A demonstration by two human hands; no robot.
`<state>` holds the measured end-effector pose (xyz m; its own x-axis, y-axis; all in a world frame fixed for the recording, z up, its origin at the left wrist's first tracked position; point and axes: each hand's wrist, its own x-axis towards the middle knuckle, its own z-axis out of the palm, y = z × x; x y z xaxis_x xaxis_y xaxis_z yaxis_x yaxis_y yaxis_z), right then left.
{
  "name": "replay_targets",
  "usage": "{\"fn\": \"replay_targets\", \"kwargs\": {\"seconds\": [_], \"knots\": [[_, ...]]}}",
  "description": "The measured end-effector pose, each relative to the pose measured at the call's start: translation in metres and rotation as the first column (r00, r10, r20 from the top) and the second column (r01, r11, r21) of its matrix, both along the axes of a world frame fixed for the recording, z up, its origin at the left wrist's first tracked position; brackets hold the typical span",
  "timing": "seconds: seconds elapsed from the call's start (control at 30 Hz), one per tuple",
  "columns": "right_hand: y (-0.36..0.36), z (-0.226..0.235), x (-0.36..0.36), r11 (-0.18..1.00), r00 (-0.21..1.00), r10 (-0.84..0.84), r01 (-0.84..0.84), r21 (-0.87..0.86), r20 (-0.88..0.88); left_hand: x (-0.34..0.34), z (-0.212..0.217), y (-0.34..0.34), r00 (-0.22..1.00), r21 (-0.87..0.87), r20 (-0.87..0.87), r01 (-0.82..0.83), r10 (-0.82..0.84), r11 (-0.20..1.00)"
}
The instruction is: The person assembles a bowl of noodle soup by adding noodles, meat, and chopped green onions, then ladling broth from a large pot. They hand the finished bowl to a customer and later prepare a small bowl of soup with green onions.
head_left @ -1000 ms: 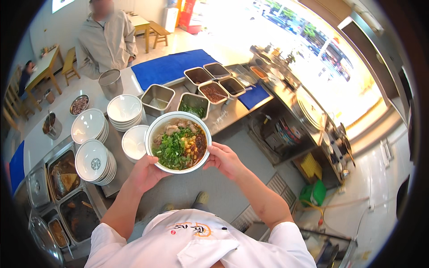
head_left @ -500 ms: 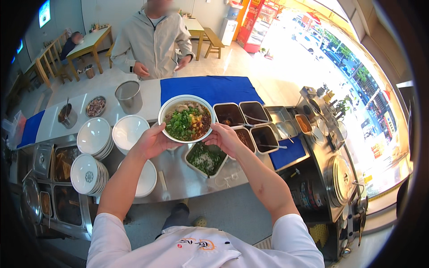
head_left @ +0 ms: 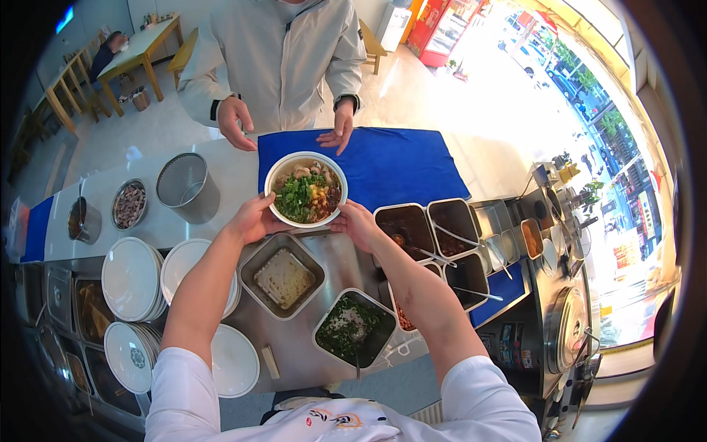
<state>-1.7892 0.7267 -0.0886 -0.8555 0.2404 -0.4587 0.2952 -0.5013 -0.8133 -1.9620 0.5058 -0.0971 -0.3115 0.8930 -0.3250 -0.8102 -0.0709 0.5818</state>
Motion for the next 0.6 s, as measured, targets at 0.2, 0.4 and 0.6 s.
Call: {"fn": "replay_targets", "kwargs": {"seconds": [0.2, 0.4, 0.6], "knots": [[0.019, -0.046, -0.046, 1.000, 0.996, -0.004, 0.004, -0.001, 0.094, -0.047, -0.064, 0.026, 0.996, -0.113, 0.071, -0.051, 0.059, 0.992], [0.017, -0.076, -0.051, 1.000, 0.993, -0.026, 0.025, 0.013, 0.118, -0.085, -0.158, 0.006, 0.984, 0.211, 0.149, 0.062, -0.095, 0.976], [0.020, -0.043, 0.005, 0.910, 0.968, -0.074, -0.033, 0.413, 0.241, -0.054, -0.169, -0.024, 0.992, -0.061, 0.003, -0.125, 0.125, 0.990]]}}
